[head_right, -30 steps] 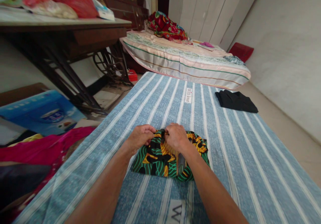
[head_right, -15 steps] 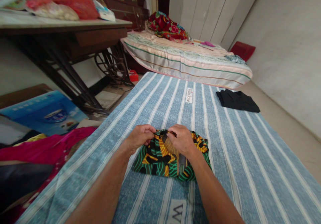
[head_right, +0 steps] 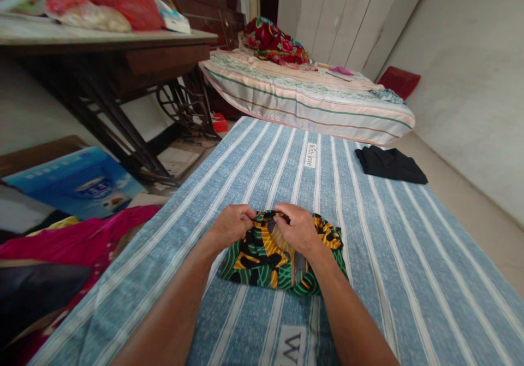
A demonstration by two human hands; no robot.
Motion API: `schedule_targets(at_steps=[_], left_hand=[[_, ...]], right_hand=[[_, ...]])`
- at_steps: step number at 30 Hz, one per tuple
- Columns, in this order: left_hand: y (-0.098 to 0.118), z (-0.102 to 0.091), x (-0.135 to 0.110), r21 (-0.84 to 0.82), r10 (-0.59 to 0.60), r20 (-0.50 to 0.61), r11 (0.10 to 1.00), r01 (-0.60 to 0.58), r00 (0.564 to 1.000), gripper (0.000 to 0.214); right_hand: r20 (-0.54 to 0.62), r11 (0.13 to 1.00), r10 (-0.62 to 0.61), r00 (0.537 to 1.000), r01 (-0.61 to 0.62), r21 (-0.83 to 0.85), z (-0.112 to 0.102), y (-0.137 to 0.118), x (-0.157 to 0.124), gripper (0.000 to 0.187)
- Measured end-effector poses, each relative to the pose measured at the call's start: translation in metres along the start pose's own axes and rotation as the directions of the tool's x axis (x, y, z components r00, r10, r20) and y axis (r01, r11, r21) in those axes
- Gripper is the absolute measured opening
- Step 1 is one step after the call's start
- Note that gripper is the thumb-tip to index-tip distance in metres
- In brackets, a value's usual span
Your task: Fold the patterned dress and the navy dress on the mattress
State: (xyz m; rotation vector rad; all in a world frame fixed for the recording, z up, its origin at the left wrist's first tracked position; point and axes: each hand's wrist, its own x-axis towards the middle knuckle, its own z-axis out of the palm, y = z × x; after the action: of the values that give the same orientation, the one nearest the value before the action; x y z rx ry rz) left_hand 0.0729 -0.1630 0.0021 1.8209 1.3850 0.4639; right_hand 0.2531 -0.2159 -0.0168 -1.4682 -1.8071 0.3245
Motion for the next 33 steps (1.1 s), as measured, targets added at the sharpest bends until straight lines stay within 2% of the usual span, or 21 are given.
schedule_targets(at_steps=[2,5,8,11,18,22,27,30,33], left_hand=[[0.000,0.000,0.000,0.009,0.003,0.001,1.000,-0.003,1.000,0.017],[0.000,0.001,0.001,0.028,0.011,0.011,1.000,-0.011,1.000,0.018],[-0.001,0.001,0.002,0.037,0.036,0.014,0.999,-0.036,0.999,0.018],[-0.003,0.001,0.002,0.032,0.043,0.017,0.999,-0.044,0.999,0.018],[-0.004,0.001,0.001,0.022,0.050,0.052,0.998,-0.051,0.997,0.021],[0.000,0.001,0.000,0.151,0.082,0.090,0.984,-0.095,0.993,0.023],[0.002,0.006,-0.001,0.352,0.131,0.047,0.926,-0.139,0.990,0.024],[0.002,0.010,-0.002,0.430,0.147,0.039,0.891,-0.149,0.988,0.024],[0.002,0.012,-0.003,0.456,0.145,0.047,0.877,-0.150,0.988,0.023]], right_hand=[[0.050,0.998,-0.037,0.998,0.040,-0.048,0.001,0.000,0.003,0.025],[0.196,0.977,-0.032,0.980,0.072,-0.201,0.001,-0.005,0.011,0.036],[0.332,0.911,0.032,0.943,0.109,-0.397,0.002,-0.014,0.020,0.027],[0.375,0.854,0.054,0.925,0.152,-0.498,0.002,-0.018,0.026,0.016],[0.314,0.928,-0.015,0.949,0.131,-0.349,-0.001,-0.012,0.028,0.019],[0.333,0.938,-0.004,0.943,0.119,-0.326,0.000,-0.010,0.027,0.020],[0.354,0.925,0.046,0.934,0.095,-0.368,0.004,-0.011,0.030,0.020],[0.279,0.910,0.054,0.959,0.068,-0.409,0.000,-0.015,0.024,0.015],[0.124,0.910,-0.026,0.992,0.075,-0.407,-0.009,-0.025,0.004,0.015]])
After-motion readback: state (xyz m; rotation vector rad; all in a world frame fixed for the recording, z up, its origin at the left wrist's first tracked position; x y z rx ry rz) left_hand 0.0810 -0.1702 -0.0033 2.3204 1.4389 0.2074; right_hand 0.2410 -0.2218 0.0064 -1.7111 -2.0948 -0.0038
